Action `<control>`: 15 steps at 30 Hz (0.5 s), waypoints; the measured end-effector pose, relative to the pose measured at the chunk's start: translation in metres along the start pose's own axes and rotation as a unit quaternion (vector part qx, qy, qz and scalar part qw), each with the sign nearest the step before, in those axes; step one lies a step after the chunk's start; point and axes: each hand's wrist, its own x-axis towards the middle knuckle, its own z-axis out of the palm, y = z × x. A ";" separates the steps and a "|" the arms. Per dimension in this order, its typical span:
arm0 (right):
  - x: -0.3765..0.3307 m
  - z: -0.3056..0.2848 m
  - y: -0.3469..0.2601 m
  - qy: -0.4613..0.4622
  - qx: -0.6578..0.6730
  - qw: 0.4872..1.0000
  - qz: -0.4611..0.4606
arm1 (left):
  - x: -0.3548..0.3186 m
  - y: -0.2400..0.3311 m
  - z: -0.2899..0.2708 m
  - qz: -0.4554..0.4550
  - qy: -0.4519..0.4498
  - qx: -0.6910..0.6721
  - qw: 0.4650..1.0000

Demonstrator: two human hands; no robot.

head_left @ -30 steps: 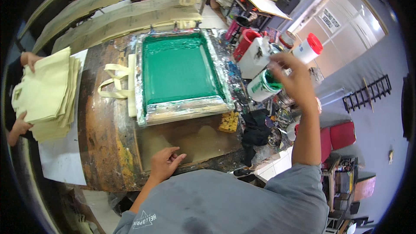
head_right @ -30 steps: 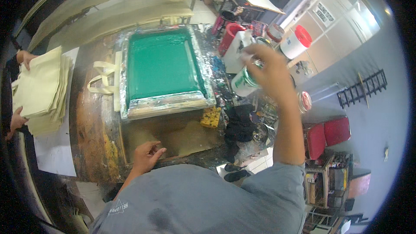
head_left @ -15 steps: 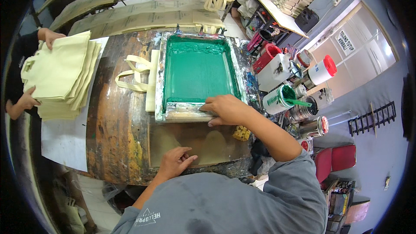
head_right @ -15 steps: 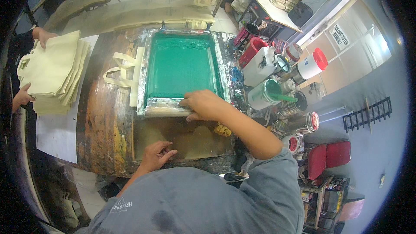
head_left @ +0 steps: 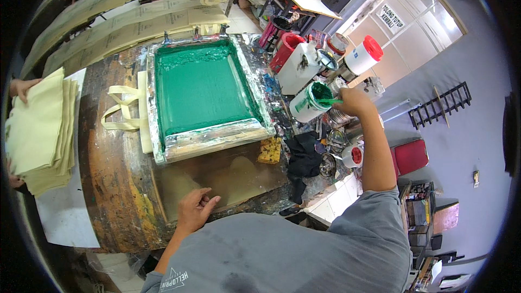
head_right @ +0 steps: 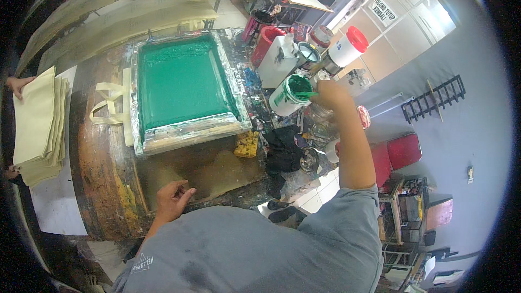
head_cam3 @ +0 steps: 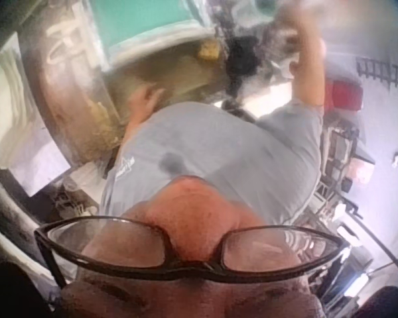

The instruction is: The person positions yellow tote bags on a board and performs screen printing using green ink and a squeegee, later refilling the screen with ink from a container using a spatula.

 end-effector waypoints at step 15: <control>-0.080 -0.103 0.050 0.234 0.018 0.971 0.043 | 0.000 -0.002 0.003 0.044 0.028 0.007 0.999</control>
